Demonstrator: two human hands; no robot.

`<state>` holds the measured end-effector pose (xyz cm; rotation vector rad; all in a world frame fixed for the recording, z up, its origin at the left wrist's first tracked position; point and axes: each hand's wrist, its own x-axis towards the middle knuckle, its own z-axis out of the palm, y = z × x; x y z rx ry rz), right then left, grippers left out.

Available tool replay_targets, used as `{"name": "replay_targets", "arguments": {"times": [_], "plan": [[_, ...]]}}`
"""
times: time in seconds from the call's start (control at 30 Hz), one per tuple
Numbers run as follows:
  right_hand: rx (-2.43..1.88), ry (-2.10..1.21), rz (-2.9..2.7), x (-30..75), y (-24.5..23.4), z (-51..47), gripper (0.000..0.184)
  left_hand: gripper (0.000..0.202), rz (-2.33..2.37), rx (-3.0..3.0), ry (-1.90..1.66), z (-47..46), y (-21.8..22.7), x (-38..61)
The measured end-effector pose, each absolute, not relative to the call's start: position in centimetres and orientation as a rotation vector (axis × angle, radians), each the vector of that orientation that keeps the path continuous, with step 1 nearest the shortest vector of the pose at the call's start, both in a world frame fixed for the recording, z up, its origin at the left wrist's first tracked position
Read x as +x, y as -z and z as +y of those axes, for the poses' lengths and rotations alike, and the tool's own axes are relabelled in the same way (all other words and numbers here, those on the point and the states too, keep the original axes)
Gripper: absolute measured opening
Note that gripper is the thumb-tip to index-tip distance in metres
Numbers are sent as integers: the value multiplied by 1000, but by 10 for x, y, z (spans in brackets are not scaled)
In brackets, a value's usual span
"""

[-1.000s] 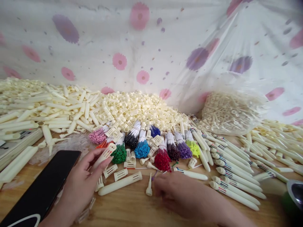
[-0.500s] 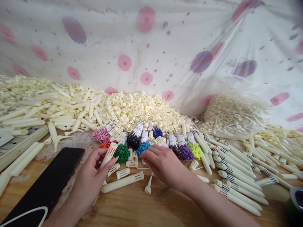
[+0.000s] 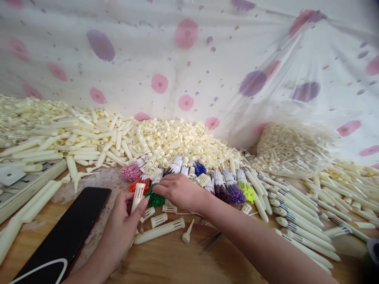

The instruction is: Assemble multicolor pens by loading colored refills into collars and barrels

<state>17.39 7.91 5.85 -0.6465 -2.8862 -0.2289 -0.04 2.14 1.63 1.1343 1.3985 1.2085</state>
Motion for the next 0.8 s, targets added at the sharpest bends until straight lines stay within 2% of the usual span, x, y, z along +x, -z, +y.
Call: {"name": "replay_targets", "arguments": {"times": [0.23,0.4,0.63,0.8], "plan": [[-566,339,-2957,171,-56,81,12,19,1386,898,-1173,20,-21,7],[-530,334,-2999,172,-55,82,10,24,1389,920,-1202,20,-14,6],[-380,486,-3004,169,-56,87,27,18,1414,812,-1113,16,-23,10],[-311,528,-2915,172,-49,90,27,20,1385,851,-1175,18,-17,12]]}}
